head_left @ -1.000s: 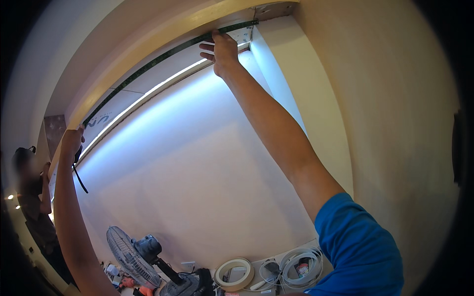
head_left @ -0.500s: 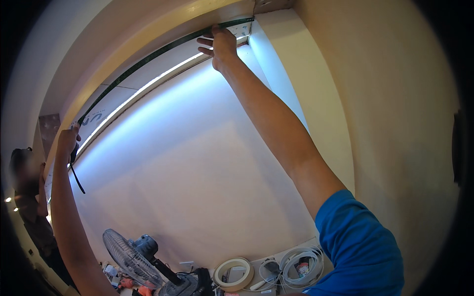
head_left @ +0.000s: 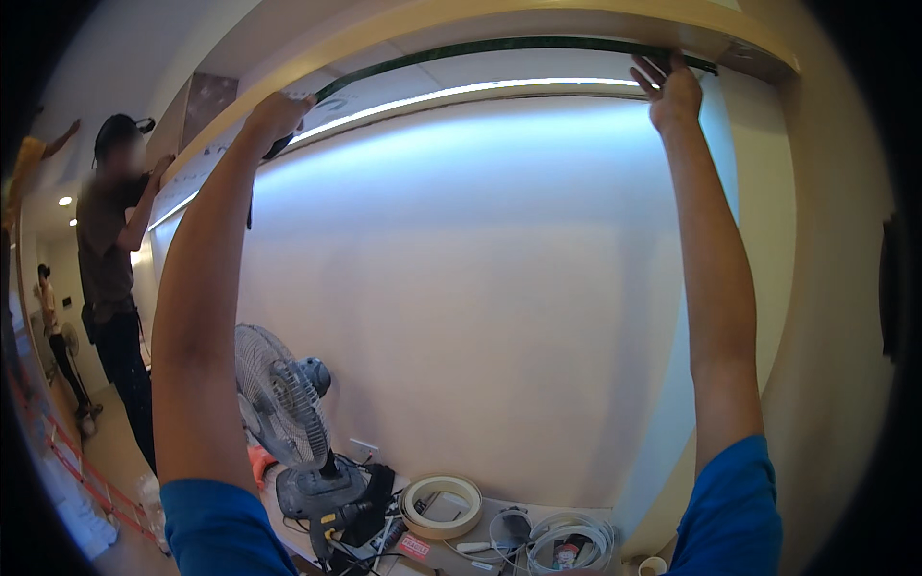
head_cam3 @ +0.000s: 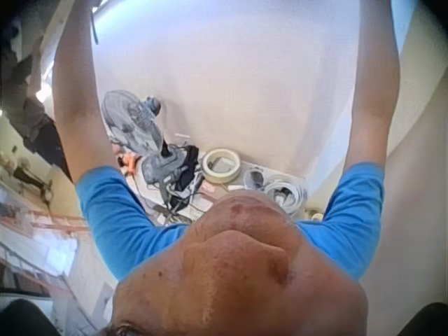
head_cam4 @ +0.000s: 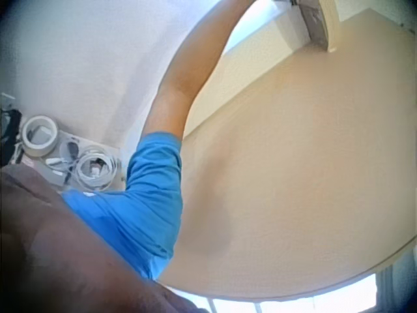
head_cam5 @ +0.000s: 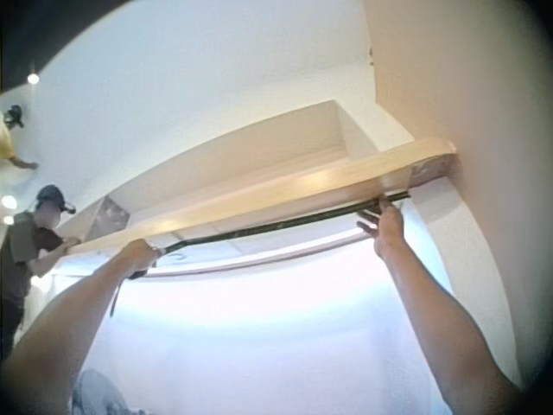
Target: The person measures a ceiling recess with a tape measure, then positions and secures a flexible LED strip along the curved ceiling edge. They handle a cardboard sheet to align or protect the area while installing the strip.
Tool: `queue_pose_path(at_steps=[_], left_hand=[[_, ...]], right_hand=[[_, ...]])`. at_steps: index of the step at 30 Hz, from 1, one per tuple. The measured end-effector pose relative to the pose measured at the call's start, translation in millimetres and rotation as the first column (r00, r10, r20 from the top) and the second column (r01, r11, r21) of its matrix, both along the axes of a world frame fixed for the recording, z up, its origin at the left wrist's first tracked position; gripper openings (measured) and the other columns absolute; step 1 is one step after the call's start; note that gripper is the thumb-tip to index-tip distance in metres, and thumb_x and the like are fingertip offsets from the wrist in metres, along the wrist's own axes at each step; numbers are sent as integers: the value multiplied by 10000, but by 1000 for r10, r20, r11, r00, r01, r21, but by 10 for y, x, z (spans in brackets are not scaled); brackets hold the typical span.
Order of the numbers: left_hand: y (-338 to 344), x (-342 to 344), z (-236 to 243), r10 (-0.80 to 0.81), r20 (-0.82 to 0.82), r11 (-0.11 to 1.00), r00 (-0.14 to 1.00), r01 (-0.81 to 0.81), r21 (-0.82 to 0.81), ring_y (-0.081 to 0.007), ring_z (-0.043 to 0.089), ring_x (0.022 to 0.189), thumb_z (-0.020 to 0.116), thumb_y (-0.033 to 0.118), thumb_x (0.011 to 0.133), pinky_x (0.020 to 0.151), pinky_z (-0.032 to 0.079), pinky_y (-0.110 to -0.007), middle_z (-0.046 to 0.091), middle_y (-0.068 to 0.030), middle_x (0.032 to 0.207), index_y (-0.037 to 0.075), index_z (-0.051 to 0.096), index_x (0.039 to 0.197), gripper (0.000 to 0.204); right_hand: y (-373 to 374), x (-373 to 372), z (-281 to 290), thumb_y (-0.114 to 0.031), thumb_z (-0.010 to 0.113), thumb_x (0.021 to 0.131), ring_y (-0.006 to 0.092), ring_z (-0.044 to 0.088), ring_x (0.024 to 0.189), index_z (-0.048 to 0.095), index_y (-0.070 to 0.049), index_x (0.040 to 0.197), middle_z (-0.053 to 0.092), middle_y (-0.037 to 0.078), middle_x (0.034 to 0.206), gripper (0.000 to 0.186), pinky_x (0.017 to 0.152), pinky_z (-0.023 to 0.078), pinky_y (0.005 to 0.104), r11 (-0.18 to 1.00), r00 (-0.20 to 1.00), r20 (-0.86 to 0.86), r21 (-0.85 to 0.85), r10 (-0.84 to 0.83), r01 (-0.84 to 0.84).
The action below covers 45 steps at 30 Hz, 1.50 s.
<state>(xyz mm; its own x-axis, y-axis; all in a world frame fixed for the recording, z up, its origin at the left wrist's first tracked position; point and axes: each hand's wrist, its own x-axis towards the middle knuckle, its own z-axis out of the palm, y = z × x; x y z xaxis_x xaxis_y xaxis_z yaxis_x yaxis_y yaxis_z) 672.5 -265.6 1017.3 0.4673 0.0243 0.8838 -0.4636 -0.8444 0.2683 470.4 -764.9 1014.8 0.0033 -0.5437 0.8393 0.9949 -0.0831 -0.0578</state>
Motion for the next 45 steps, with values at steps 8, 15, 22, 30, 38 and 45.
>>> queue_pose_path(at_steps=[8,15,22,30,38,45], left_hand=[[69,80,70,7,-43,997,999,-10,-74,-295,671,756,569,567,991,804,504,-417,712,-179,810,2,748,753,639],[-18,103,52,-28,-41,995,999,24,-97,-259,642,730,580,553,993,767,495,-408,707,-143,813,21,727,740,607],[-3,333,104,-91,10,991,996,91,-98,-256,660,742,585,550,986,783,503,-411,709,-121,762,20,733,766,592],[-22,412,159,-4,-21,1000,1000,4,-23,-288,696,845,561,550,994,868,507,-424,741,-127,797,12,753,804,602],[-16,466,170,-55,-30,996,998,53,-76,-279,688,884,547,535,1006,877,495,-413,744,-131,852,19,757,839,582],[-110,366,111,-68,-40,994,997,64,-85,-269,665,872,562,492,1015,868,477,-403,729,-140,868,7,739,857,540]], right_hand=[[25,75,-31,-266,380,1114,344,706,1080,536,-1,1295,675,193,1154,357,884,612,452,999,999,-27,-32,-43,42],[-221,164,13,-278,359,1116,338,694,1091,497,-1,1319,665,193,1158,370,899,598,452,988,988,-62,-77,-139,134],[-246,108,-4,-301,336,1124,339,671,1124,481,4,1326,657,196,1168,394,915,588,466,983,987,-58,-111,-152,145],[-251,124,23,-293,329,1125,337,666,1127,458,-7,1351,654,198,1176,386,922,585,469,985,988,-55,-97,-147,141],[-296,152,2,-294,338,1125,340,665,1124,460,-15,1367,657,198,1177,389,918,589,471,982,989,-39,-125,-145,139],[-332,172,-12,-301,342,1125,336,668,1121,468,-11,1358,658,205,1184,393,922,588,475,984,989,-39,-112,-143,137]])
